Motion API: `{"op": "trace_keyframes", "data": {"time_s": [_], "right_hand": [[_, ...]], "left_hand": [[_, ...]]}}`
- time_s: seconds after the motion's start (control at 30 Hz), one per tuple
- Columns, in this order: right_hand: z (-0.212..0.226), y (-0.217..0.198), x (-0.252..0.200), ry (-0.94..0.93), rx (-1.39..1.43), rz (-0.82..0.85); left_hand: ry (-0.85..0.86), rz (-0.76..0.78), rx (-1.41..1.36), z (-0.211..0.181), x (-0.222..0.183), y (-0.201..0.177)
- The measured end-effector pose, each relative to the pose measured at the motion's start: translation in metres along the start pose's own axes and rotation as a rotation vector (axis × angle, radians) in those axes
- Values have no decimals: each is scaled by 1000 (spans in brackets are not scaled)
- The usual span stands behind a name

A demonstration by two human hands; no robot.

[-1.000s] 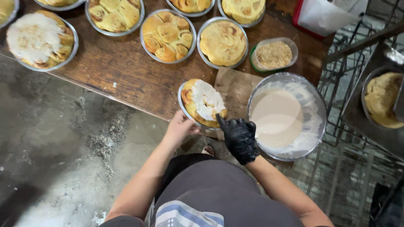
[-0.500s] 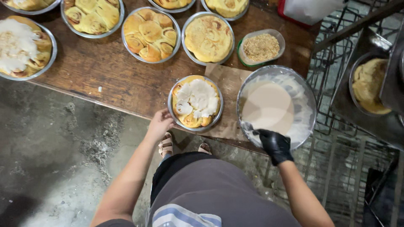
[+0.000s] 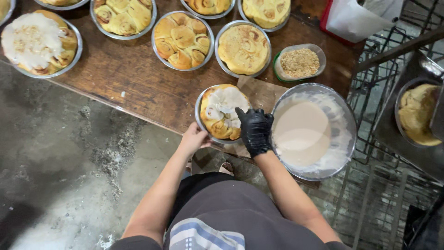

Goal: The person applies white icing to several pastries in round tins using a brush and then sprinkles crushed nuts over one of the iced pastries.

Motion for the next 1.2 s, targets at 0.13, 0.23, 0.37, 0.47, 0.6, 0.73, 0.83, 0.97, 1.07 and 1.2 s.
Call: {"op": "trace_keyframes", "data": {"time_s": [0.13, 0.23, 0.37, 0.47, 0.6, 0.73, 0.83, 0.97, 1.07, 1.2], "right_hand": [[-21, -2, -11, -97, 81, 25], [-42, -5, -1, -228, 152, 134], [-26, 1, 21, -65, 48, 18], [-17, -6, 9, -53, 108, -21], [-19, -32, -23, -22, 254, 157], [-14, -56, -42, -63, 137, 62], [-21, -53, -54, -104, -50, 101], [-78, -31, -78, 53, 109, 95], [-121, -25, -94, 292, 75, 123], [-126, -16, -128, 367, -125, 598]], "left_hand": [[39, -66, -55, -18, 3, -10], [65, -54, -17, -10, 1, -11], [164, -10, 44, -4, -11, 3], [94, -22, -110, -8, -20, 17], [44, -38, -203, -18, -31, 32], [99, 8, -236, -29, -36, 41], [82, 16, -179, -32, -34, 43], [50, 6, -84, -29, -17, 33], [154, -137, 137, -16, 2, 14], [247, -215, 159, 29, 21, -17]]}}
Point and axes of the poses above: each hand's wrist, its own x-axis towards the middle knuckle, its own y-axis out of the palm, z = x × y, the point moved 2 cm from there along x, towards the middle knuckle, and after that the axes turned 13 degrees about -x, right-handed, at the moved point
